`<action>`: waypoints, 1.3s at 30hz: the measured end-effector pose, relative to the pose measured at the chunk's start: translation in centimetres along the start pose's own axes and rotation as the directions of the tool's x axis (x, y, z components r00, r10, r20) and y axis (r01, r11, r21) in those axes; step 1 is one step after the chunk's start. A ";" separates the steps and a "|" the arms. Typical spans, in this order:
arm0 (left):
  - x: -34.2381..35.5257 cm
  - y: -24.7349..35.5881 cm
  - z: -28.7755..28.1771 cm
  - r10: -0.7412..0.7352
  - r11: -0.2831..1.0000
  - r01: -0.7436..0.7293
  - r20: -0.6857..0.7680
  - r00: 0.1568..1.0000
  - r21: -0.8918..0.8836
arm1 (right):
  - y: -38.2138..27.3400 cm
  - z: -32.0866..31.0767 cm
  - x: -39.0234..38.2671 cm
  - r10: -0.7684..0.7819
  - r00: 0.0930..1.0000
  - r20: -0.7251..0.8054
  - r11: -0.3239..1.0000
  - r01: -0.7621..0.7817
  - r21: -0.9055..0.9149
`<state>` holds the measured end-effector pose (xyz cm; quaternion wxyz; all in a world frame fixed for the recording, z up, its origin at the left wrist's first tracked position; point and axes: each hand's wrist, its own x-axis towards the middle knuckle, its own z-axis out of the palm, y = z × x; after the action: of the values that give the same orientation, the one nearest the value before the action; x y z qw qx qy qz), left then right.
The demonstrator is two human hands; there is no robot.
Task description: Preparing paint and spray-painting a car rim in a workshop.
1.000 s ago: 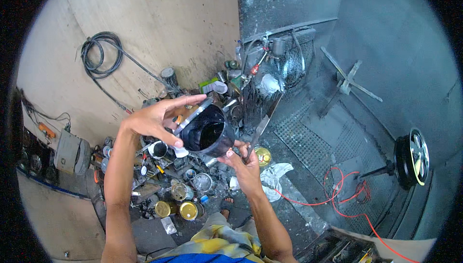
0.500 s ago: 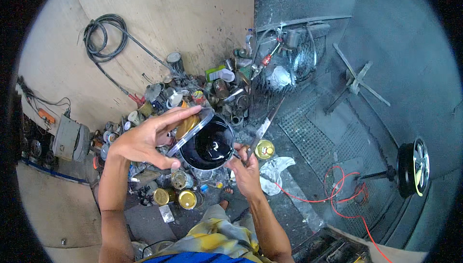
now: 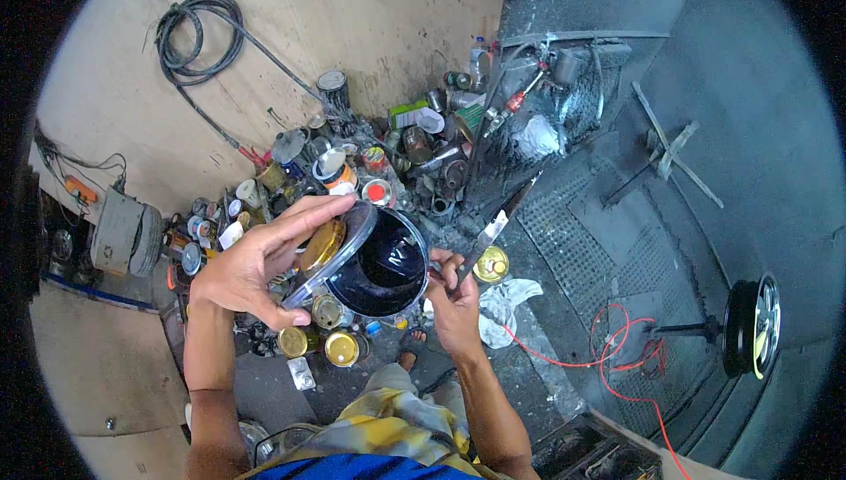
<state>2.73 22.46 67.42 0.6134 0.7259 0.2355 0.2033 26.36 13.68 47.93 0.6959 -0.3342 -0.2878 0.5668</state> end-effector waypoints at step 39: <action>0.7 -36.4 11.4 -0.432 0.847 0.452 -0.135 0.892 0.280 | 17.7 -15.5 -11.3 0.294 0.733 -0.614 0.855 -0.489 -0.174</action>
<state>6.55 18.80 29.70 0.5164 0.7304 0.4450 0.0422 25.75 2.83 24.18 0.5470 -0.6502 -0.0789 0.5213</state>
